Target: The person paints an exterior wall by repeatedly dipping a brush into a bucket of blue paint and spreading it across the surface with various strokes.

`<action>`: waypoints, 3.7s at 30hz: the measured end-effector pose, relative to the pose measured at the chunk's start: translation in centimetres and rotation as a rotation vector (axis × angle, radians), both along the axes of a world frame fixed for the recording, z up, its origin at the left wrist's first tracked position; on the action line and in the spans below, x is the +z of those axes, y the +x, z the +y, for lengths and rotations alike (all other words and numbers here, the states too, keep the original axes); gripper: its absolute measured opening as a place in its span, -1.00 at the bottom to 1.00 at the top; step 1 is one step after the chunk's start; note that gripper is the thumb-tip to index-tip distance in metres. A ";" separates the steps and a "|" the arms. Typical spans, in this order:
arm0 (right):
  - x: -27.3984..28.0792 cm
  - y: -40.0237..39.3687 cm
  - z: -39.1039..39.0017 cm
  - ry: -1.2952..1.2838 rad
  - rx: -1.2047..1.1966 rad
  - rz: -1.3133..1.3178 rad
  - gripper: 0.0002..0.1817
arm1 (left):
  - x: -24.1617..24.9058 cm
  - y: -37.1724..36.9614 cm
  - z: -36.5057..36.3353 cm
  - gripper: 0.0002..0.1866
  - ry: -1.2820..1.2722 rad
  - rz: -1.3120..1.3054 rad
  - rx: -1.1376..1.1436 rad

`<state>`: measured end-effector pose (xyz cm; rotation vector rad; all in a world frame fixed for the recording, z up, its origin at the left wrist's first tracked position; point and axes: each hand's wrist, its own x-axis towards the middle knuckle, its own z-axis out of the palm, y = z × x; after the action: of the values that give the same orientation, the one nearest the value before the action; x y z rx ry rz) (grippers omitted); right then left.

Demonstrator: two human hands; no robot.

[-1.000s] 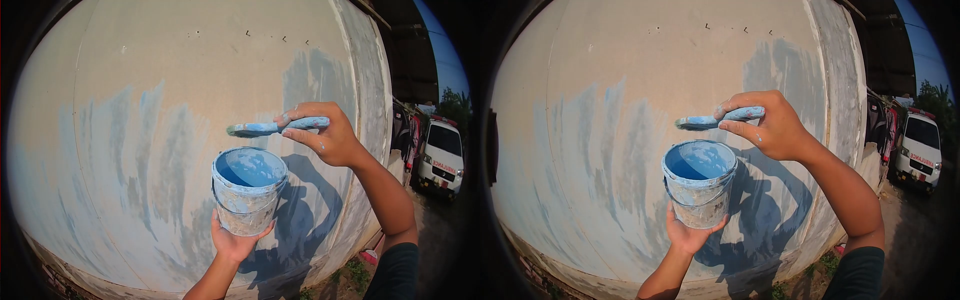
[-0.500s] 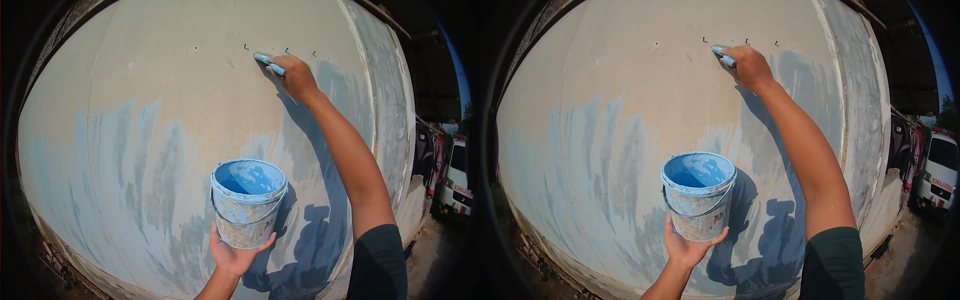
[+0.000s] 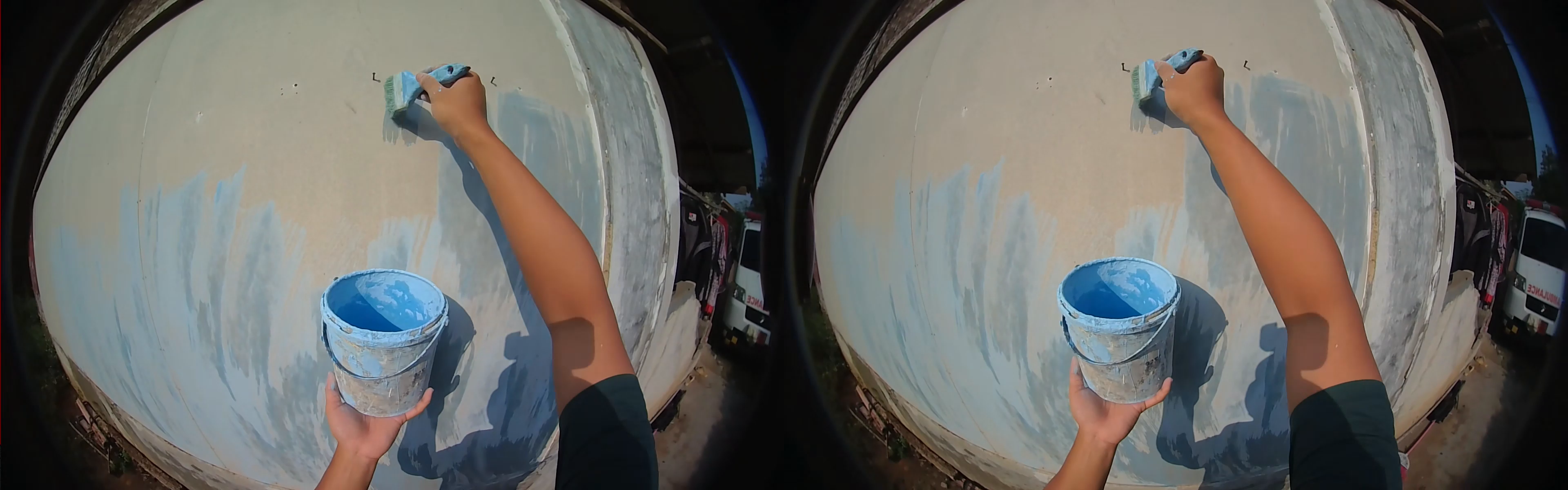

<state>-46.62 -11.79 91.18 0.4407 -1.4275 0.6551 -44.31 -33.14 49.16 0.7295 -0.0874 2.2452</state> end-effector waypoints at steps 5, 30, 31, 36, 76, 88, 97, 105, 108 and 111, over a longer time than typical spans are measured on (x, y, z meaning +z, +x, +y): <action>0.9 1.2 4.6 -0.300 -0.003 0.000 -0.71 | 0.1 -0.4 -0.2 -0.09 -0.011 0.021 -0.038; 2.4 0.9 6.5 -0.314 -0.178 0.042 -0.73 | -1.8 -3.1 -1.3 0.00 -0.048 -0.009 -0.139; 2.4 2.2 7.9 -0.344 -0.271 0.055 -0.72 | -1.7 -3.4 -1.5 0.02 -0.039 -0.008 -0.164; 2.6 5.0 8.0 -0.317 -0.909 0.081 -0.73 | -1.6 -4.8 -2.2 0.05 -0.082 0.021 -0.159; -2.3 1.1 11.3 0.575 -0.659 0.119 -0.84 | -3.1 -5.8 0.2 -0.03 -0.096 -0.046 -0.188; 4.0 1.8 11.0 0.361 -0.630 0.046 -0.81 | -2.2 -3.7 1.8 -0.04 -0.044 -0.216 -0.156; -8.5 4.4 5.8 0.863 -0.432 -0.312 -0.82 | -3.0 -3.4 2.7 -0.08 -0.095 -0.085 0.029; -1.5 1.3 11.5 0.438 -0.711 0.150 -0.79 | -3.0 -2.0 3.3 -0.10 -0.059 -0.151 0.058; -6.0 -1.3 10.9 0.739 -0.642 0.140 -0.71 | -3.1 -2.0 3.7 -0.10 -0.039 -0.171 0.069; -10.4 0.7 6.4 0.968 -0.397 -0.168 -0.76 | -3.1 -2.1 3.8 -0.07 -0.010 -0.146 0.057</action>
<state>-45.92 -5.43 80.80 0.8254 -1.8756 -0.3768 -46.37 -29.34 46.07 0.5682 -0.1273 2.3501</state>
